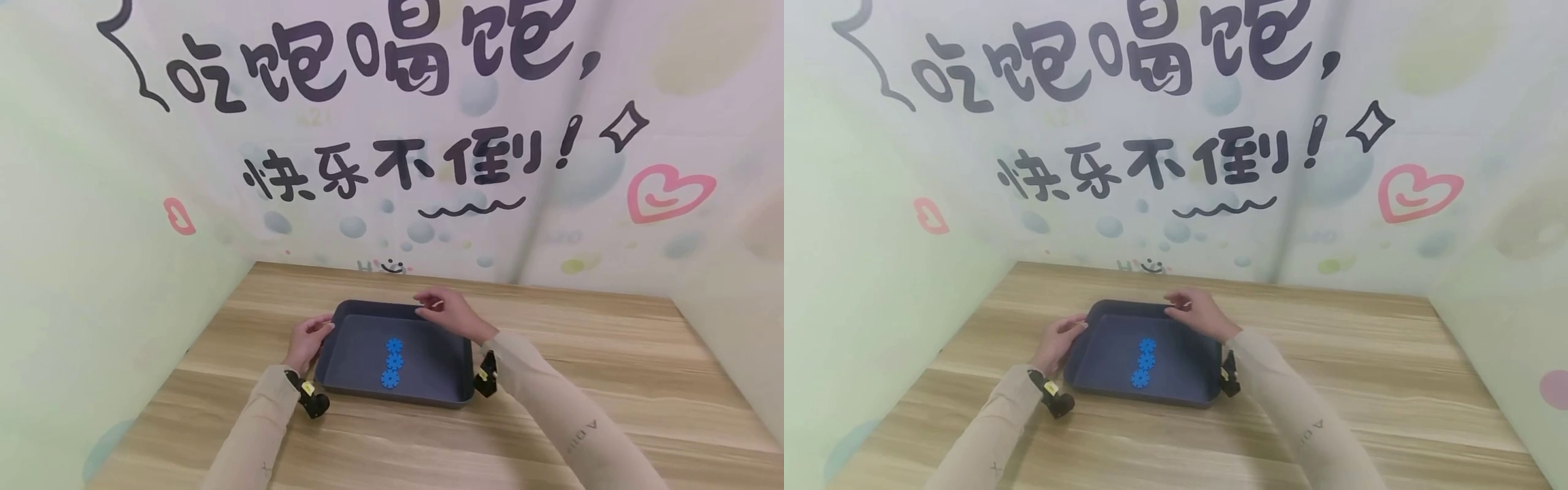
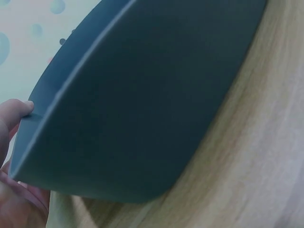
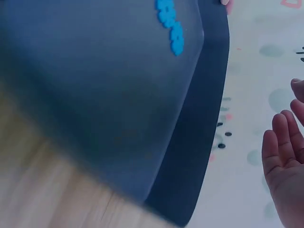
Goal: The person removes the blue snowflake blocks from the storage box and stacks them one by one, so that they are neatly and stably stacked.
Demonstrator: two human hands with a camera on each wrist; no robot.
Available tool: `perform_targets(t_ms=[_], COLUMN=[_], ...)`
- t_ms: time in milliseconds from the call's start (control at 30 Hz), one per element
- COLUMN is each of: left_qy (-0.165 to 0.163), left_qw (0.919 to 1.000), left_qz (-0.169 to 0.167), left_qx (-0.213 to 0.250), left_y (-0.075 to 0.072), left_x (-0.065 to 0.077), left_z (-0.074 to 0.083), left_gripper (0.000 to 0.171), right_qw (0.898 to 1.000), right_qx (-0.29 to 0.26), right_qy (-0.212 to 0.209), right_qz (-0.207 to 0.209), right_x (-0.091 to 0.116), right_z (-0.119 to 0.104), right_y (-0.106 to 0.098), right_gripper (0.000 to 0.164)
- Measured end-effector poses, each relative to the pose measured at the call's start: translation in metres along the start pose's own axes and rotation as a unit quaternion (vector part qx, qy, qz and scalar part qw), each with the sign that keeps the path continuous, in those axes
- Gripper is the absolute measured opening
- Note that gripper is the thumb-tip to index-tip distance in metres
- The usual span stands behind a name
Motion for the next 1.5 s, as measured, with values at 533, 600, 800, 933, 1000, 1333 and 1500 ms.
perform_targets(t_ms=[533,600,800,933,1000,1333,1500], left_qy=[-0.001,0.001,0.004,0.004,0.005,0.003,-0.002], left_qw=[1.0000,1.0000,1.0000,1.0000,1.0000,1.0000,1.0000], left_qz=[0.001,-0.002,-0.005,-0.004,-0.002,0.002,0.006], left_qx=[0.001,0.000,0.002,0.001,0.000,0.004,0.008], left_y=[0.006,0.006,0.006,0.006,0.005,0.002,0.000], left_x=[-0.003,-0.003,-0.002,-0.002,-0.002,-0.002,-0.002], left_z=[-0.001,-0.001,0.001,0.001,0.001,0.000,-0.001], left_gripper=[0.031,0.031,0.031,0.031,0.031,0.031,0.030], right_qw=[0.997,0.995,0.986,0.980,0.977,0.964,0.960], right_qx=[0.046,0.043,0.025,0.010,0.004,-0.014,-0.016], right_qy=[0.006,0.018,0.036,0.034,0.036,0.028,0.011], right_qz=[-0.062,-0.088,-0.163,-0.196,-0.209,-0.265,-0.278], right_x=[-0.021,-0.020,-0.016,-0.013,-0.012,-0.010,-0.008], right_z=[0.023,0.028,0.039,0.041,0.041,0.035,0.030], right_y=[0.055,0.062,0.081,0.088,0.090,0.096,0.098], right_gripper=[0.018,0.019,0.020,0.022,0.024,0.031,0.032])
Point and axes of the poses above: each hand's wrist, its own x-axis away from the middle knuckle, its own y-axis out of the palm, z = x × y, the point moved 8 cm from there along -x, towards the middle knuckle, and after that the axes turned 2 degrees about x, right-handed, at the moved point
